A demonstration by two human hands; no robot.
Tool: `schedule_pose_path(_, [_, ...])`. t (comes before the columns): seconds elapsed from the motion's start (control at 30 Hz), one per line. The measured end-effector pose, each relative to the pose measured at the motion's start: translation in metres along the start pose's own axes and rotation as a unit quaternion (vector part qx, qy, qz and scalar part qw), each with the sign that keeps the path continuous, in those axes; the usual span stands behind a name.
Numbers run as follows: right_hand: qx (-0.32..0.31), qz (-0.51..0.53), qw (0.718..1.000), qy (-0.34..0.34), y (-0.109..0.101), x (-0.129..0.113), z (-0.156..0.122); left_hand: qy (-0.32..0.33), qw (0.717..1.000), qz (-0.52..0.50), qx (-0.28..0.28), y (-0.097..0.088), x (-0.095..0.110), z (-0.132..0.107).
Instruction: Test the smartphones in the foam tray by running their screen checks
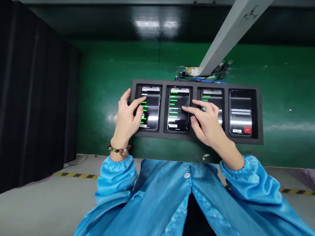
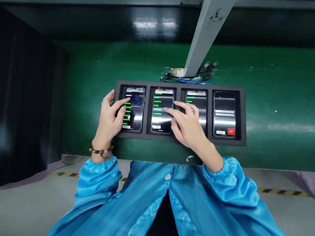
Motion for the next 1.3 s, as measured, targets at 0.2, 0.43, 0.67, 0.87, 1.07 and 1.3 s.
schedule_pose_path(0.2, [-0.028, 0.025, 0.999, -0.038, 0.005, -0.012, -0.019, -0.016, 0.991, -0.132, 0.002, -0.003, -0.017, -0.001])
schedule_pose_path(0.43, [0.009, -0.003, 1.0, -0.003, -0.009, -0.002, -0.026, 0.002, 0.992, -0.125, -0.028, -0.005, -0.026, -0.001])
schedule_pose_path(0.67, [0.057, -0.01, 0.997, 0.054, -0.024, 0.011, -0.04, -0.037, 0.993, -0.097, 0.047, 0.01, -0.025, 0.014])
schedule_pose_path(0.87, [0.097, -0.007, 0.991, 0.093, -0.03, 0.019, -0.057, -0.029, 0.989, -0.144, 0.009, 0.004, -0.032, 0.008])
schedule_pose_path(1.07, [0.105, 0.001, 0.989, 0.1, -0.027, 0.021, -0.063, -0.016, 0.992, -0.122, 0.006, 0.004, -0.037, 0.008])
schedule_pose_path(1.3, [0.146, 0.005, 0.984, 0.103, -0.017, 0.025, -0.067, -0.026, 0.99, -0.134, 0.022, 0.011, -0.038, 0.014])
Point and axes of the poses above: each hand's wrist, its own z-axis towards the middle knuckle, its own y-axis out of the palm, x = y × z, the point moved 1 cm from there along z, towards the middle knuckle, and after that the axes turned 3 degrees about -y, right-handed, at the moved point
